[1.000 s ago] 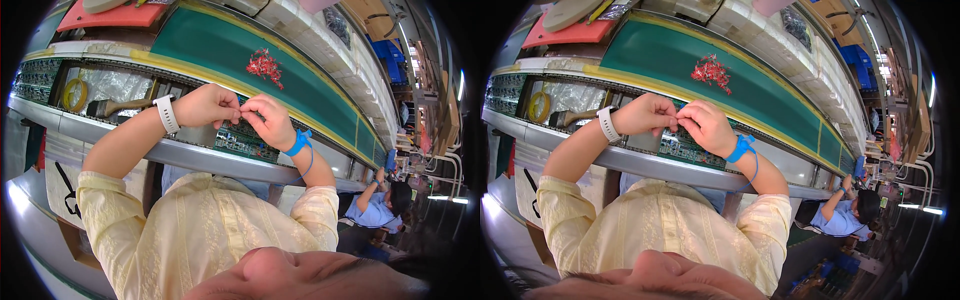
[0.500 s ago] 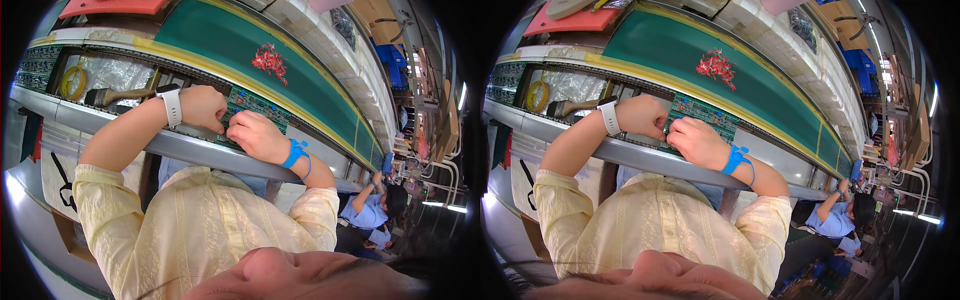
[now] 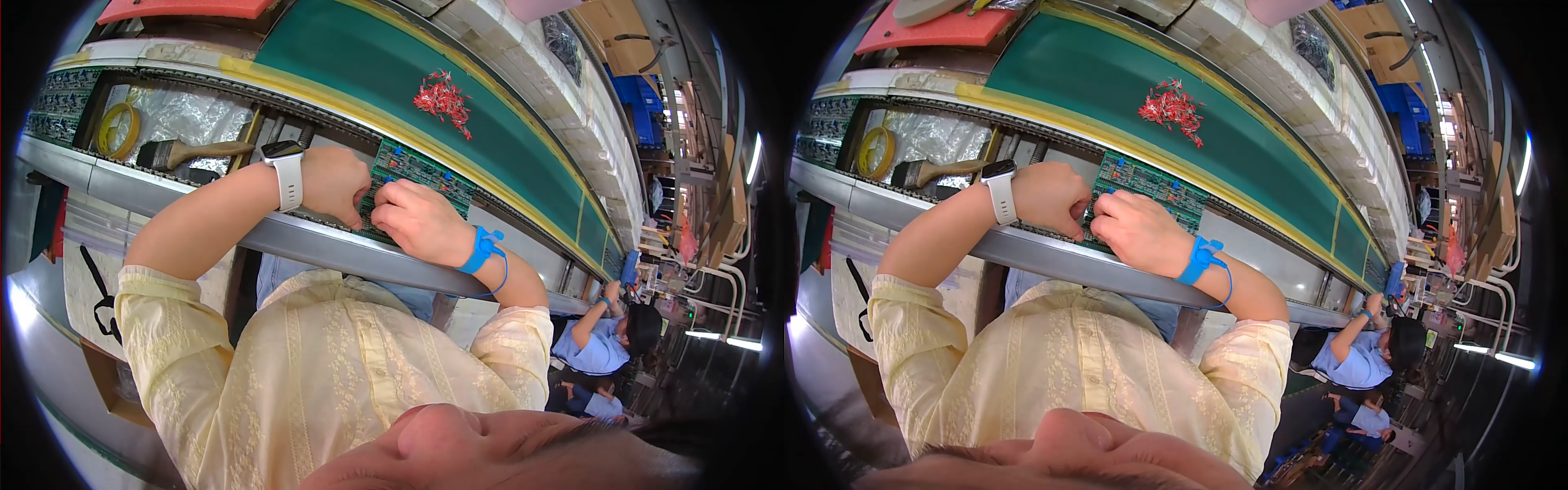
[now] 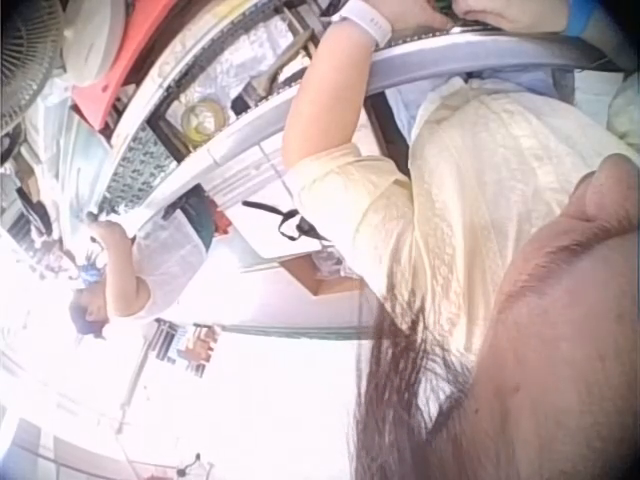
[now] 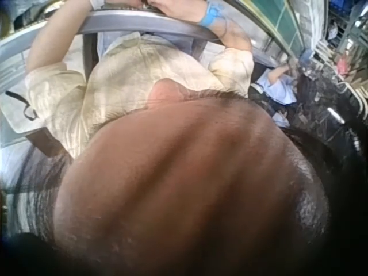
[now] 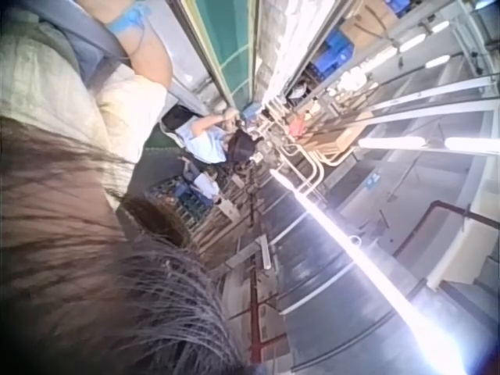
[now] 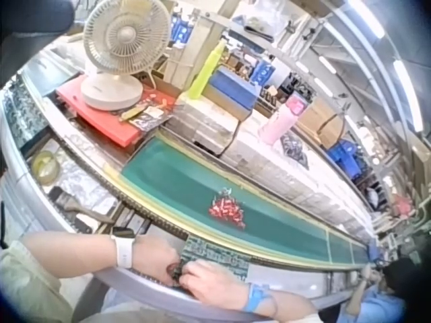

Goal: The person inserts small red electronic components into a printed circuit board by hand.

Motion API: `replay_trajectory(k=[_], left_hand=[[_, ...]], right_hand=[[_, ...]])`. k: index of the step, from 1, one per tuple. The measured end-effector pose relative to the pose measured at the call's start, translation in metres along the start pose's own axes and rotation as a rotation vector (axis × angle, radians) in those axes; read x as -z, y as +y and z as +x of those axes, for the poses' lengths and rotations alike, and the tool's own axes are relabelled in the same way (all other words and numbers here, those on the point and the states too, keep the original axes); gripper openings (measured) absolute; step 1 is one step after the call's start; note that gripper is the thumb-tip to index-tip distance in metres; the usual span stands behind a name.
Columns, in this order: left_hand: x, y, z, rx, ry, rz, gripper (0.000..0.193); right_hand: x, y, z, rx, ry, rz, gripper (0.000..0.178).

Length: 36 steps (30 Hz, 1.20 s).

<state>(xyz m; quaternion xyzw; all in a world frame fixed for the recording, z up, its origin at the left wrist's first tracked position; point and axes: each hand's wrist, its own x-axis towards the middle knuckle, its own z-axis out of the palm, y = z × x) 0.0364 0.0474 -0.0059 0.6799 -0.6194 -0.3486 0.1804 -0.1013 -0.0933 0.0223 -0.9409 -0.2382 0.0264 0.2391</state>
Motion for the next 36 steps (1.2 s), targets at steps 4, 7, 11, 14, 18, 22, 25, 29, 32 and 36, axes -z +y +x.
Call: replay_trajectory(k=[4, 7, 11, 14, 18, 22, 25, 29, 32, 36], left_hand=[[0.001, 0.002, -0.001, 0.016, -0.006, 0.017, 0.036], [-0.001, 0.001, 0.0, 0.003, -0.003, 0.016, 0.036], [-0.001, 0.001, -0.001, -0.015, 0.028, -0.007, 0.031], [0.0, 0.0, -0.001, -0.041, 0.034, -0.015, 0.031], [0.001, 0.0, -0.001, -0.051, 0.026, -0.025, 0.031], [0.0, 0.0, -0.001, -0.055, 0.033, -0.035, 0.03], [0.001, 0.0, -0.002, -0.059, 0.031, -0.037, 0.03], [0.002, 0.001, -0.002, -0.051, 0.029, -0.037, 0.03], [0.001, 0.0, -0.001, -0.048, 0.026, -0.034, 0.031], [0.0, -0.002, 0.0, -0.056, 0.028, -0.03, 0.031]], right_hand=[[-0.002, -0.001, -0.001, 0.008, 0.01, -0.036, 0.013], [-0.008, 0.0, -0.003, 0.044, 0.056, -0.069, 0.014], [-0.011, 0.002, -0.005, 0.064, 0.089, -0.078, 0.015], [-0.011, 0.002, -0.006, 0.08, 0.112, -0.086, 0.016], [-0.01, 0.002, -0.006, 0.071, 0.062, -0.116, 0.013], [-0.01, 0.003, -0.006, 0.085, 0.05, -0.143, 0.014], [-0.01, 0.002, -0.005, 0.106, 0.044, -0.163, 0.015], [-0.011, 0.004, -0.005, 0.125, 0.095, -0.139, 0.017], [-0.011, 0.005, -0.006, 0.142, 0.101, -0.15, 0.018], [-0.011, 0.005, -0.008, 0.155, 0.078, -0.179, 0.02]])
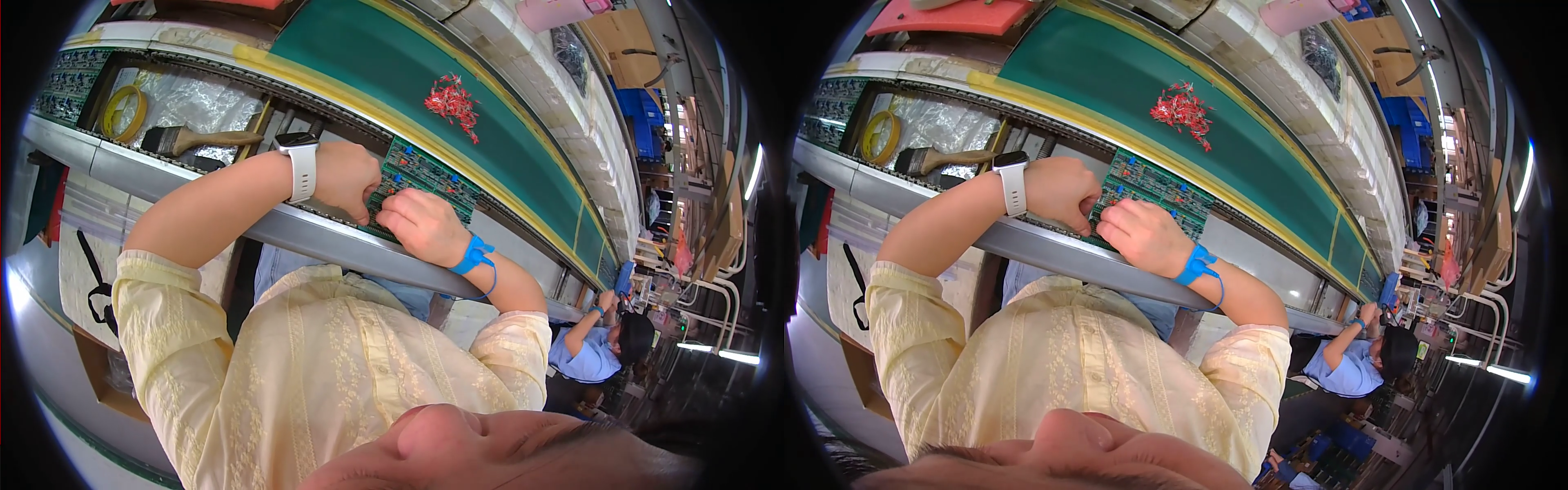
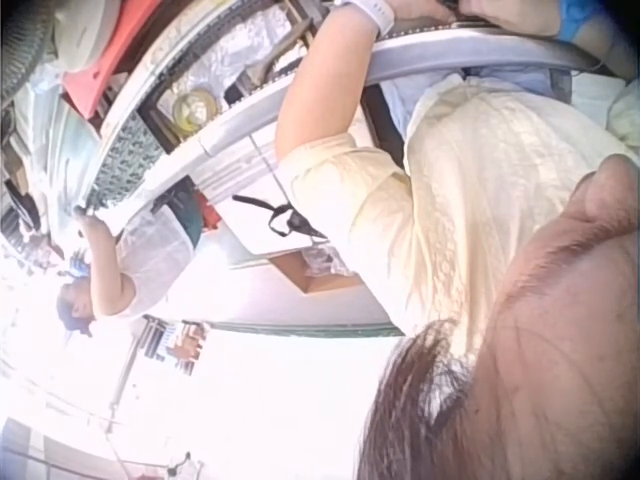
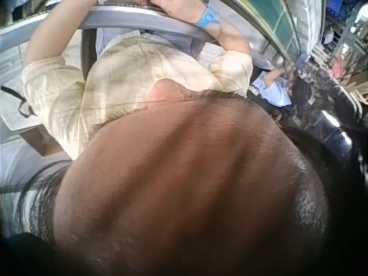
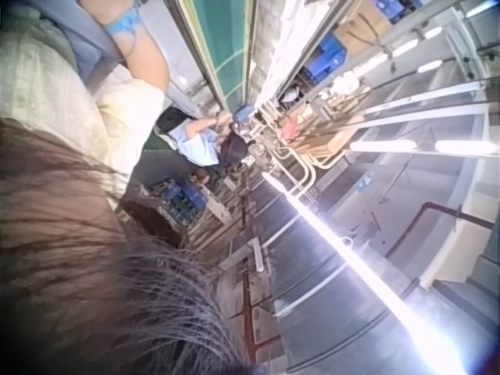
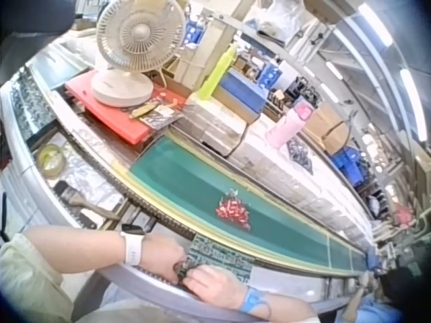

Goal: The person inserts small red electronic components into a printed circuit board by hand.

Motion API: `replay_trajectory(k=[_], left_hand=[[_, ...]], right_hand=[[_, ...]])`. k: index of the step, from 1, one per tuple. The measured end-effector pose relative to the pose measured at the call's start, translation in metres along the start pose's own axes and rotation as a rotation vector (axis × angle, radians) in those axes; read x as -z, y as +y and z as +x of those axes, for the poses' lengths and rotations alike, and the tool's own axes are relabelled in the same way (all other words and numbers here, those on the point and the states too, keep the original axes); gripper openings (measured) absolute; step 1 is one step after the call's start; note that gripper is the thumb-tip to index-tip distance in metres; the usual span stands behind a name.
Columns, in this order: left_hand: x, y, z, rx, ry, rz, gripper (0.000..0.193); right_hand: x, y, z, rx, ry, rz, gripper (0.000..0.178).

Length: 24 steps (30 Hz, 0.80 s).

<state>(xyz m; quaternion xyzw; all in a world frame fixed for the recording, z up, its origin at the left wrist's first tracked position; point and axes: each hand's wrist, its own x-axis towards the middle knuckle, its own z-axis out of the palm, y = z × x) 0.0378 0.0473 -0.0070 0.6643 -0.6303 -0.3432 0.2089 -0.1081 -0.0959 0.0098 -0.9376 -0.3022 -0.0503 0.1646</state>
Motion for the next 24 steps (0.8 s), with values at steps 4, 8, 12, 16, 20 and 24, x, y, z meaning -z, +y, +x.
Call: replay_trajectory(k=[4, 8, 12, 16, 20, 24], left_hand=[[0.002, 0.001, 0.0, 0.009, -0.003, -0.004, 0.031], [0.001, 0.002, 0.0, 0.011, -0.013, 0.002, 0.032], [-0.003, -0.003, -0.002, 0.027, 0.001, -0.007, 0.033], [0.004, -0.001, -0.001, 0.028, -0.022, -0.042, 0.034], [0.012, 0.001, -0.002, 0.077, -0.012, -0.06, 0.033], [0.012, 0.002, -0.001, 0.145, 0.06, -0.102, 0.031]], right_hand=[[0.002, 0.0, -0.001, 0.063, -0.006, -0.037, 0.025], [0.011, -0.002, 0.002, 0.038, -0.033, -0.018, 0.026], [0.021, 0.018, 0.001, -0.047, 0.072, 0.069, 0.021], [0.037, 0.075, -0.005, -0.631, 0.282, -0.075, 0.008], [0.028, 0.096, -0.007, -0.826, 0.3, -0.064, 0.009], [0.025, 0.096, -0.002, -0.816, 0.268, -0.16, 0.009]])
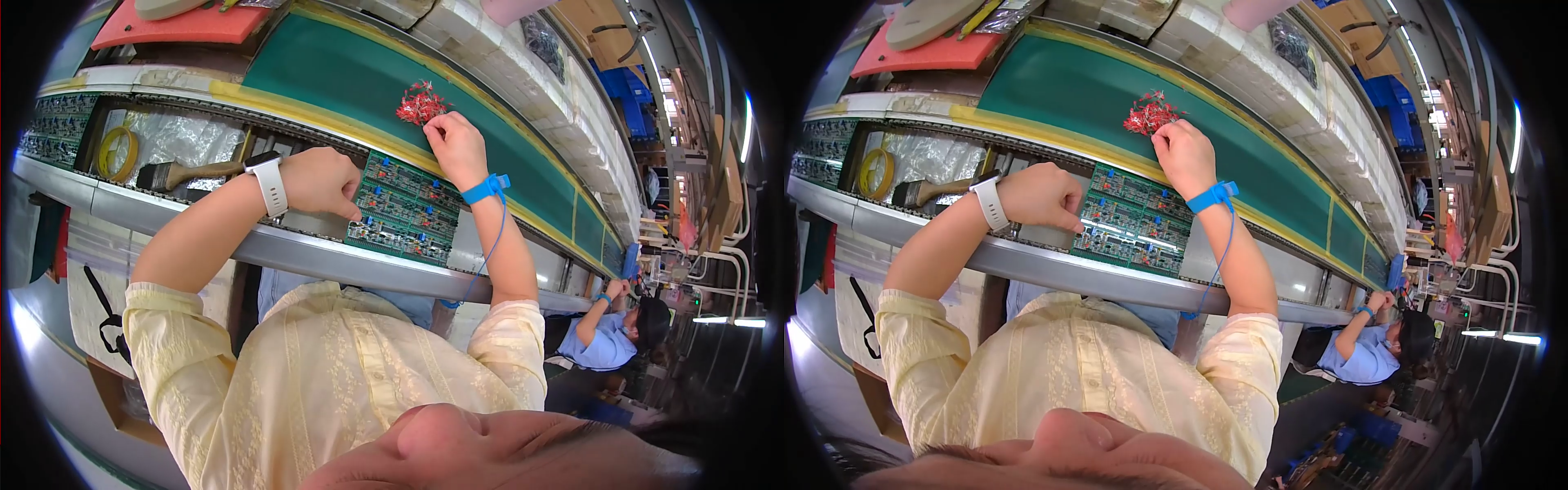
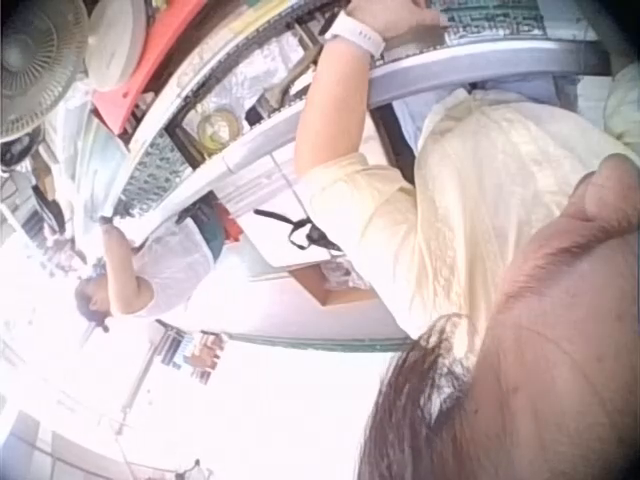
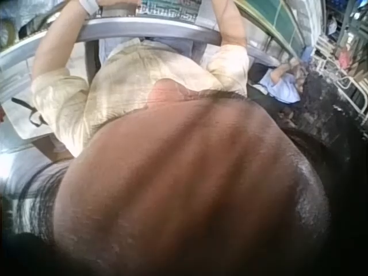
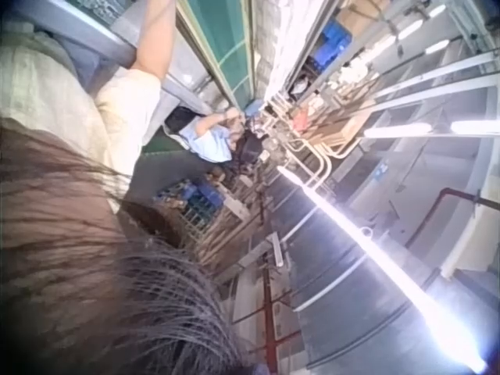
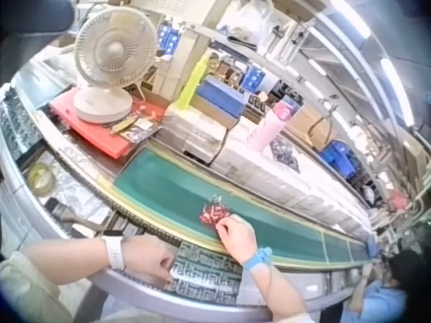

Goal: The person inserts small red electronic components into a printed circuit board by hand.

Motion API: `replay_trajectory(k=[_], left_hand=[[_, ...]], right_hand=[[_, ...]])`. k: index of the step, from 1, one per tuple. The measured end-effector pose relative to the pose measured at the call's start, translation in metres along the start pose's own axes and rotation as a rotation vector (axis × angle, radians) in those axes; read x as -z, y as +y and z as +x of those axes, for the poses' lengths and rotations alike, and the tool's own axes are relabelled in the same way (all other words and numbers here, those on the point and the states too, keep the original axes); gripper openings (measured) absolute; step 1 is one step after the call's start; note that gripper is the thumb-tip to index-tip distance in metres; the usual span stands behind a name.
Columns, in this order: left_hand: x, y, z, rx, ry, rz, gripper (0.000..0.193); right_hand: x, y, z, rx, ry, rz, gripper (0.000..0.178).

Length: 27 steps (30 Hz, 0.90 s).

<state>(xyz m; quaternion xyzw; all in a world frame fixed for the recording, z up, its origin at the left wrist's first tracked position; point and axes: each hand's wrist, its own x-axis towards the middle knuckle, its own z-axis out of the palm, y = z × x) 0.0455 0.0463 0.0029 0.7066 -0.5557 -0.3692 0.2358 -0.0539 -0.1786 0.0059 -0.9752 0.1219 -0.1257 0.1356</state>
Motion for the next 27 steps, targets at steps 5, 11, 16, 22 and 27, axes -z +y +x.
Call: replay_trajectory(k=[5, 11, 16, 22, 27], left_hand=[[-0.006, -0.001, 0.005, -0.092, 0.181, -0.137, 0.026], [-0.003, 0.009, 0.008, -0.014, 0.057, -0.589, 0.016], [-0.004, 0.002, 0.008, -0.034, 0.045, -0.743, 0.012], [-0.003, 0.006, 0.006, -0.067, 0.028, -0.814, 0.011], [0.003, -0.004, 0.0, -0.166, -0.049, -0.387, 0.024]], right_hand=[[0.015, -0.019, -0.016, 0.215, 0.023, 0.005, 0.005], [0.021, -0.055, -0.044, 0.681, -0.031, 0.114, 0.019], [0.015, -0.057, -0.044, 0.649, 0.018, 0.227, 0.019], [0.018, -0.059, -0.056, 0.275, -0.131, 0.656, 0.015], [0.028, -0.064, -0.061, 0.296, -0.302, 0.663, 0.014]])
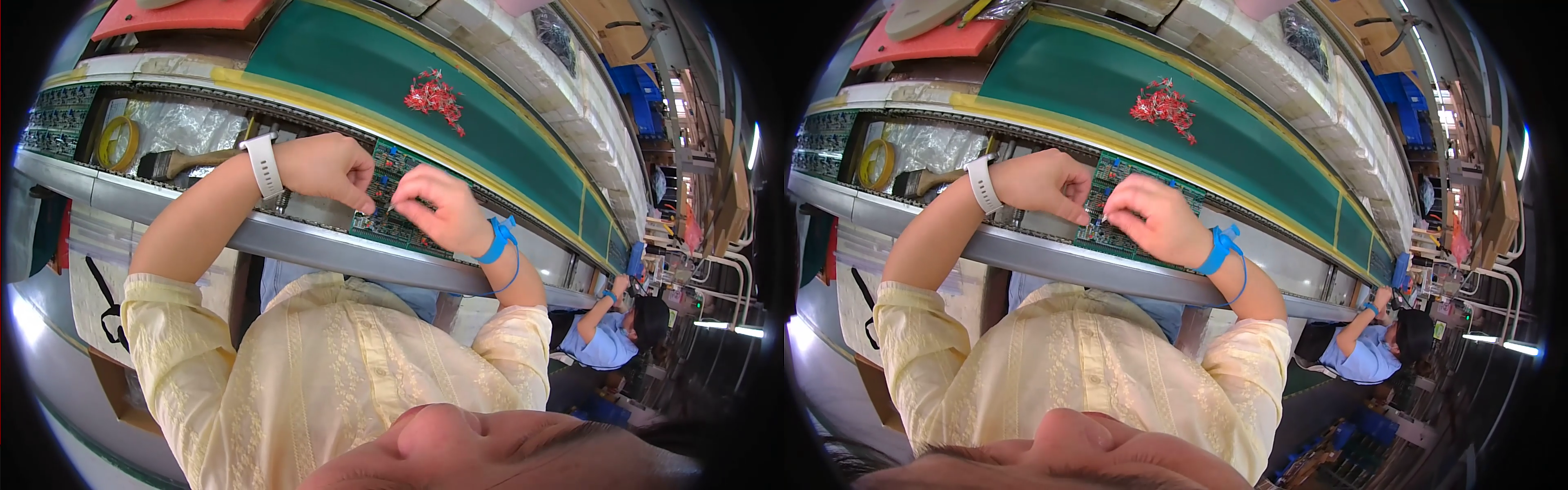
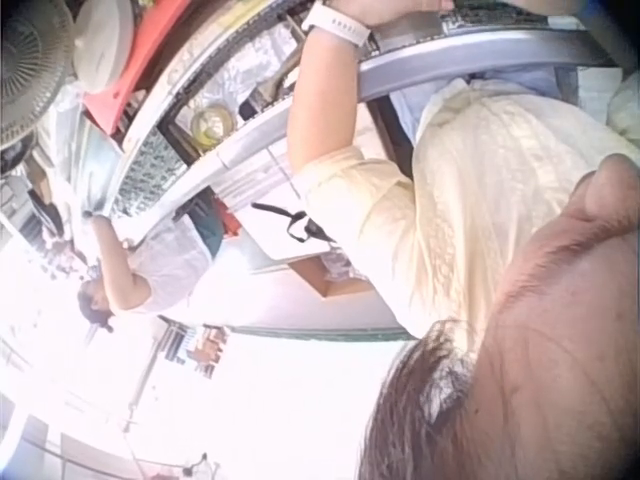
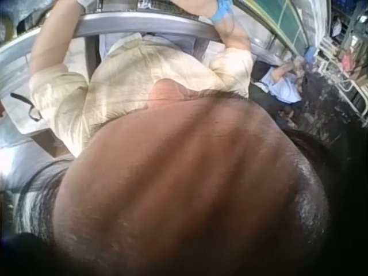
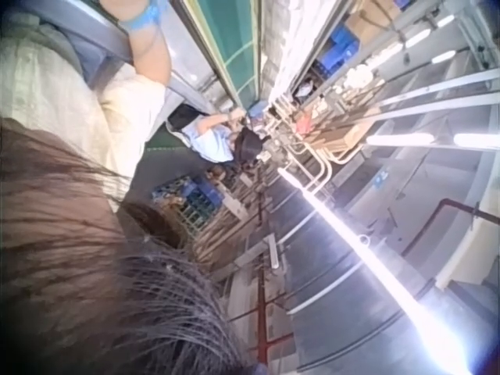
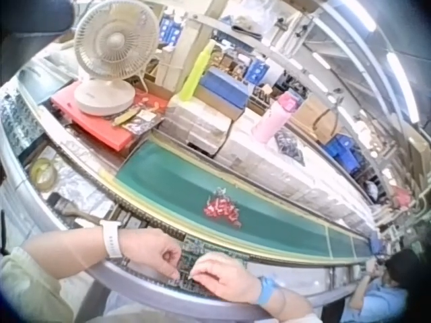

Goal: The person inserts small red electronic components into a printed circuit board by hand.

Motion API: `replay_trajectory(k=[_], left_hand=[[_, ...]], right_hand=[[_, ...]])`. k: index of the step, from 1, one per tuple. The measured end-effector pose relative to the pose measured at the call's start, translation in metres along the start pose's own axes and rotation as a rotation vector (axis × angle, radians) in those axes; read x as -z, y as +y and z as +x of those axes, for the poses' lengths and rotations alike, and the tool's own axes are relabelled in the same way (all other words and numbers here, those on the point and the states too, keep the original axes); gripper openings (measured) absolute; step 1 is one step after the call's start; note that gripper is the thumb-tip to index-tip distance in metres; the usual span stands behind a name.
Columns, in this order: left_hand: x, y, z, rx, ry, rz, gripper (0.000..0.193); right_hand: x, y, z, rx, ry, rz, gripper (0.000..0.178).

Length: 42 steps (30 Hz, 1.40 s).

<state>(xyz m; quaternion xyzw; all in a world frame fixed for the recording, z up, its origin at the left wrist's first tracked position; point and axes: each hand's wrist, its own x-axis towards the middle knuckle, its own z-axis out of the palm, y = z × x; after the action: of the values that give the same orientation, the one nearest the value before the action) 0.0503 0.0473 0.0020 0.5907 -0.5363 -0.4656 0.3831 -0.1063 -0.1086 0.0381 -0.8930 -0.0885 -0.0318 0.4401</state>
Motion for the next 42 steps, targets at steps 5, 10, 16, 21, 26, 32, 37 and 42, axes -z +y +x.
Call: replay_trajectory(k=[5, 10, 16, 21, 26, 32, 37, 42], left_hand=[[-0.007, 0.001, 0.001, 0.069, -0.115, 0.384, 0.032], [-0.013, -0.007, 0.003, 0.045, -0.11, 0.41, 0.032], [-0.015, -0.008, 0.004, 0.031, -0.095, 0.439, 0.032], [-0.016, -0.007, 0.004, 0.026, -0.087, 0.464, 0.032], [-0.016, -0.007, 0.004, 0.036, -0.093, 0.467, 0.032], [-0.016, -0.006, 0.004, 0.05, -0.099, 0.462, 0.032], [-0.016, -0.006, 0.003, 0.029, -0.088, 0.461, 0.032], [-0.016, -0.008, 0.004, 0.007, -0.078, 0.458, 0.032]], right_hand=[[-0.013, 0.006, -0.003, 0.127, -0.24, -0.229, 0.012], [-0.016, 0.009, -0.001, 0.136, -0.27, -0.309, 0.008], [-0.015, 0.007, 0.001, 0.139, -0.308, -0.336, 0.011], [-0.017, 0.009, 0.001, 0.168, -0.279, -0.349, 0.006], [-0.018, 0.008, 0.001, 0.164, -0.279, -0.347, 0.006], [-0.021, 0.01, 0.0, 0.198, -0.27, -0.377, 0.007], [-0.025, 0.012, -0.005, 0.253, -0.247, -0.459, 0.009], [-0.027, 0.01, -0.007, 0.311, -0.216, -0.538, 0.012]])
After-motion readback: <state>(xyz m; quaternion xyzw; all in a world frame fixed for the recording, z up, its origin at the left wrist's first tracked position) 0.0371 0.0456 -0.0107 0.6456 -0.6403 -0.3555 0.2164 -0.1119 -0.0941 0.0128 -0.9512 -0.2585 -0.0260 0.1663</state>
